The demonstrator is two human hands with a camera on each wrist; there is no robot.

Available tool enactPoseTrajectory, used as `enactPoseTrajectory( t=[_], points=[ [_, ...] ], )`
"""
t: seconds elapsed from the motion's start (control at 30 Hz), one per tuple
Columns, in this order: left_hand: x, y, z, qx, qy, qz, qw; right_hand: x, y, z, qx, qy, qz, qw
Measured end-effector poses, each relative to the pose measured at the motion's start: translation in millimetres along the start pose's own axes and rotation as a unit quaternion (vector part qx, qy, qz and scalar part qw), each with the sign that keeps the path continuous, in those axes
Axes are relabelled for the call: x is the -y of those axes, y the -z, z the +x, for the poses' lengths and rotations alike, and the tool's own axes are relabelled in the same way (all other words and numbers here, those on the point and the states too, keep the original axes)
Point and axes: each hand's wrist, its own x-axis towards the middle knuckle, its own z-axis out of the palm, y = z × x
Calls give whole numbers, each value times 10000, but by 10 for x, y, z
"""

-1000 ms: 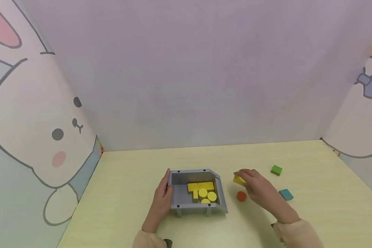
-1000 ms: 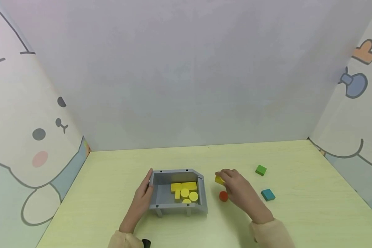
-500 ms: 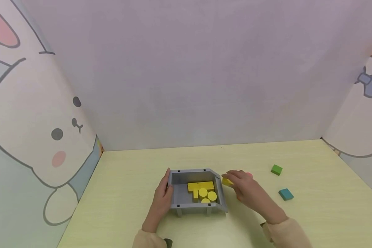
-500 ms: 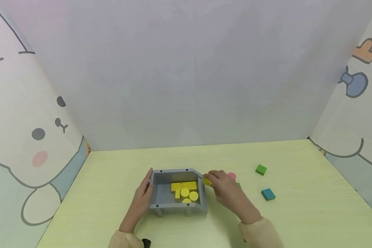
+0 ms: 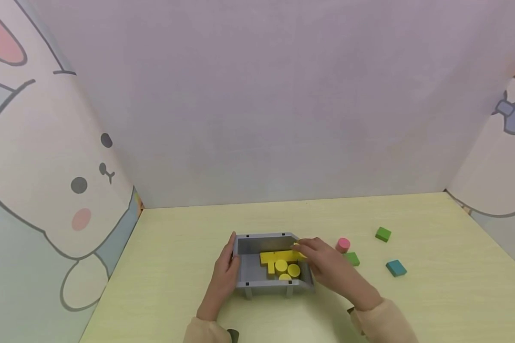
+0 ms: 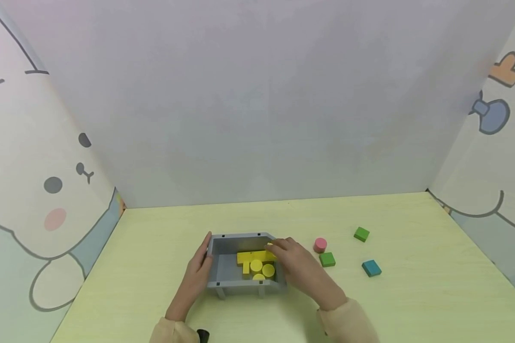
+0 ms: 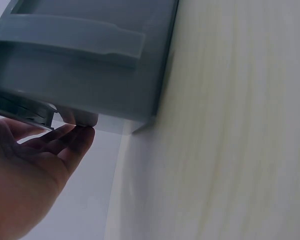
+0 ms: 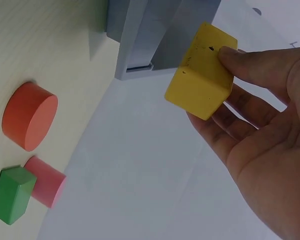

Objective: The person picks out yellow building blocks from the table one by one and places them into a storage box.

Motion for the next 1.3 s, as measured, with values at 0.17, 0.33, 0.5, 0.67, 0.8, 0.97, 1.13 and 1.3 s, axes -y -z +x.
enactPoseTrajectory(
  t=[0.17,0.33,0.5,0.67,0.8,0.97,1.13,1.3],
  points=[
    [-6,0,3,-5,1,10,10000,47,-27,59,181,243,127,9995],
    [-13,2,2,-27,-43,63,10000,87,-75,123,256,435,278,9983],
    [87,-10,20,-30,-62,77,9999,128,-118,178,292,632,417,9967],
    [340,-62,70,-49,-84,75,9999,144,-170,214,390,801,530,9946],
    [370,-68,65,-60,-62,24,10000,156,-205,251,488,975,474,9929],
    [213,-33,38,5,65,7,10000,181,-229,312,636,1202,468,9896],
    [15,14,3,25,23,-4,10000,208,-249,356,812,1233,602,9872],
    [-19,22,-9,3,-68,-8,10000,225,-289,397,817,1381,687,9847]
  ],
)
